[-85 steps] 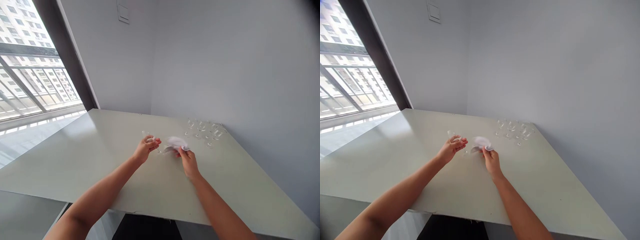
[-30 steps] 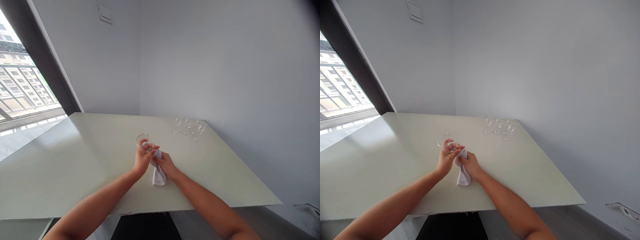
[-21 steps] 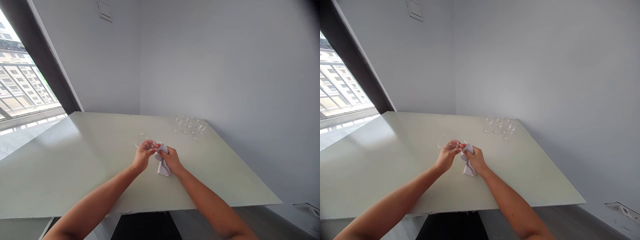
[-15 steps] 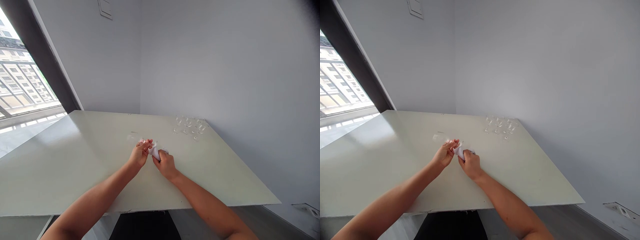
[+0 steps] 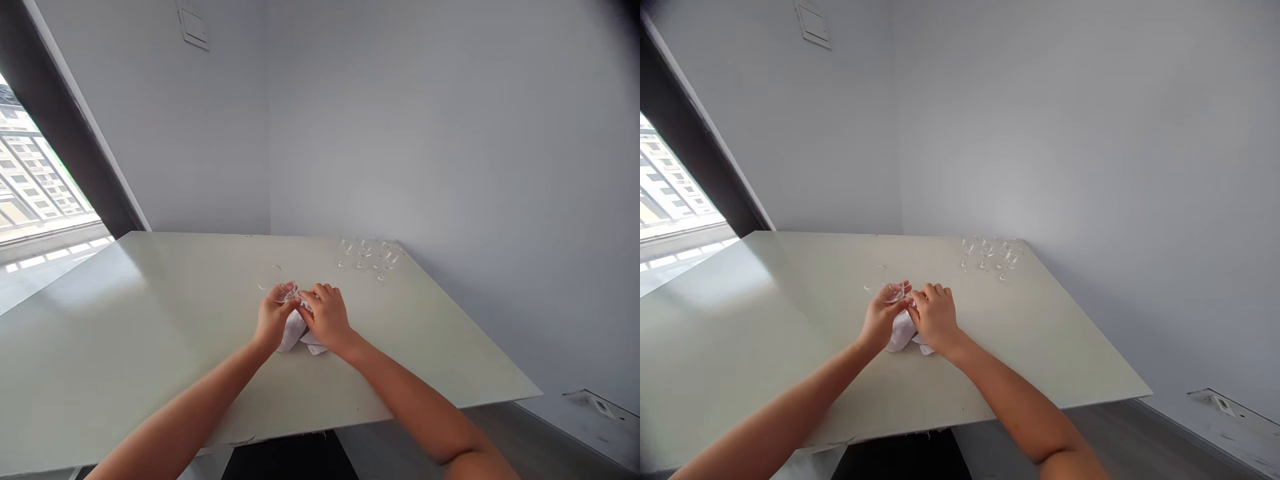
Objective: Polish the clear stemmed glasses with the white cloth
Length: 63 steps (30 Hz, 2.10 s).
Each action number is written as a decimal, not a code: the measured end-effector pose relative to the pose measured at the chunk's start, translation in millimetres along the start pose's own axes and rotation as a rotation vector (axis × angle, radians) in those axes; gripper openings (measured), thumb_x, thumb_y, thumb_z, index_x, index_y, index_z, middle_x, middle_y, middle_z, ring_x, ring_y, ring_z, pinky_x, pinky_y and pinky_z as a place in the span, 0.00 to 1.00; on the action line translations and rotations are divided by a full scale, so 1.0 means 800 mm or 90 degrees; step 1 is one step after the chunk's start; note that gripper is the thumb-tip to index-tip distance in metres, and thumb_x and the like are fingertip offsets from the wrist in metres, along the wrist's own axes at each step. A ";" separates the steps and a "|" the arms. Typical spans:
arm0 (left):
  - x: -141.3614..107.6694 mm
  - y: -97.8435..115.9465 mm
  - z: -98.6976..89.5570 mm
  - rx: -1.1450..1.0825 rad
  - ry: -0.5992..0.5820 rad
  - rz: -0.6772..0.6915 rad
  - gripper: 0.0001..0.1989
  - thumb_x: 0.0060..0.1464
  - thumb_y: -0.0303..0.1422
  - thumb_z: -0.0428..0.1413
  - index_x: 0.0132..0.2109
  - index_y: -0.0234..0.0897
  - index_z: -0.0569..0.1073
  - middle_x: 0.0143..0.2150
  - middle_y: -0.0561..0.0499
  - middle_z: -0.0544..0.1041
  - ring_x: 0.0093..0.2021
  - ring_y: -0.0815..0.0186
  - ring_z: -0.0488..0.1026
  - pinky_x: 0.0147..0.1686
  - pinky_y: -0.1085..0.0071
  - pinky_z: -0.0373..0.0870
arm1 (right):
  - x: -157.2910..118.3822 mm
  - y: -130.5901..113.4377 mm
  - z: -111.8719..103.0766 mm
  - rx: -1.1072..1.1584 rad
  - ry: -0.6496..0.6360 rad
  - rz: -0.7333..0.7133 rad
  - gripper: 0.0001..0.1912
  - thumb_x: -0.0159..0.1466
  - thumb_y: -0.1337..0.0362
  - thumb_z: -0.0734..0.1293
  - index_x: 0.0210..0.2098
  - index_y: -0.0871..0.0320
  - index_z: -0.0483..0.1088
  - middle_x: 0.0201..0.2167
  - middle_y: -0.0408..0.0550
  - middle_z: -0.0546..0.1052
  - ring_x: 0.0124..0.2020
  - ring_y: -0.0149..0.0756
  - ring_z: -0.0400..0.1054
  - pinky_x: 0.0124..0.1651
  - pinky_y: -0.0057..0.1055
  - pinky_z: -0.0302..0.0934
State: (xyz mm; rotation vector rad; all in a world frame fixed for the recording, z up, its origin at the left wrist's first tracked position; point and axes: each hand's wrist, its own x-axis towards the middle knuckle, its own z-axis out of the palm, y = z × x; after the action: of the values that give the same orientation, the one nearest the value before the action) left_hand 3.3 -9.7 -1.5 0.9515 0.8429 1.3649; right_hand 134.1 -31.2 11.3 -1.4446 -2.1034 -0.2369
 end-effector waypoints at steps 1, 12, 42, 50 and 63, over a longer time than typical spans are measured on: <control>-0.004 -0.003 0.003 0.021 -0.014 0.001 0.11 0.38 0.30 0.62 0.33 0.37 0.70 0.48 0.48 0.72 0.52 0.61 0.67 0.49 0.66 0.63 | 0.003 0.000 0.004 0.016 -0.034 0.003 0.08 0.62 0.63 0.60 0.36 0.56 0.71 0.29 0.47 0.69 0.31 0.34 0.61 0.35 0.31 0.49; 0.009 -0.038 -0.020 0.555 -0.231 0.124 0.20 0.43 0.40 0.59 0.46 0.46 0.70 0.52 0.48 0.69 0.54 0.55 0.62 0.54 0.59 0.54 | 0.023 0.103 0.035 0.202 -0.043 0.348 0.10 0.57 0.57 0.64 0.32 0.56 0.72 0.30 0.44 0.76 0.33 0.32 0.68 0.35 0.25 0.55; 0.016 -0.048 -0.026 0.743 -0.309 0.218 0.19 0.58 0.44 0.40 0.47 0.40 0.68 0.46 0.50 0.73 0.47 0.63 0.67 0.47 0.66 0.62 | -0.022 0.186 0.028 0.151 0.002 0.459 0.19 0.60 0.49 0.55 0.39 0.58 0.64 0.30 0.46 0.71 0.29 0.35 0.65 0.31 0.29 0.55; 0.027 -0.049 -0.035 0.793 -0.226 0.279 0.14 0.57 0.33 0.44 0.46 0.39 0.69 0.49 0.50 0.71 0.50 0.65 0.64 0.51 0.68 0.60 | -0.027 0.092 0.057 0.275 -0.149 0.150 0.19 0.63 0.51 0.54 0.34 0.56 0.70 0.33 0.46 0.69 0.32 0.31 0.64 0.36 0.28 0.57; 0.032 -0.041 -0.043 0.913 -0.155 0.170 0.13 0.50 0.32 0.51 0.44 0.40 0.70 0.42 0.48 0.73 0.48 0.59 0.64 0.48 0.65 0.59 | -0.032 0.082 0.031 0.683 -0.217 0.226 0.14 0.54 0.55 0.68 0.28 0.57 0.60 0.22 0.36 0.60 0.24 0.27 0.55 0.26 0.24 0.50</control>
State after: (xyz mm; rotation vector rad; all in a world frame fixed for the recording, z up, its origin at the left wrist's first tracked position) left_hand -13.4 18.4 -44.3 2.3131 1.5482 0.6471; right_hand 190.9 -13.8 -34.1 -1.1402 -1.6544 1.1620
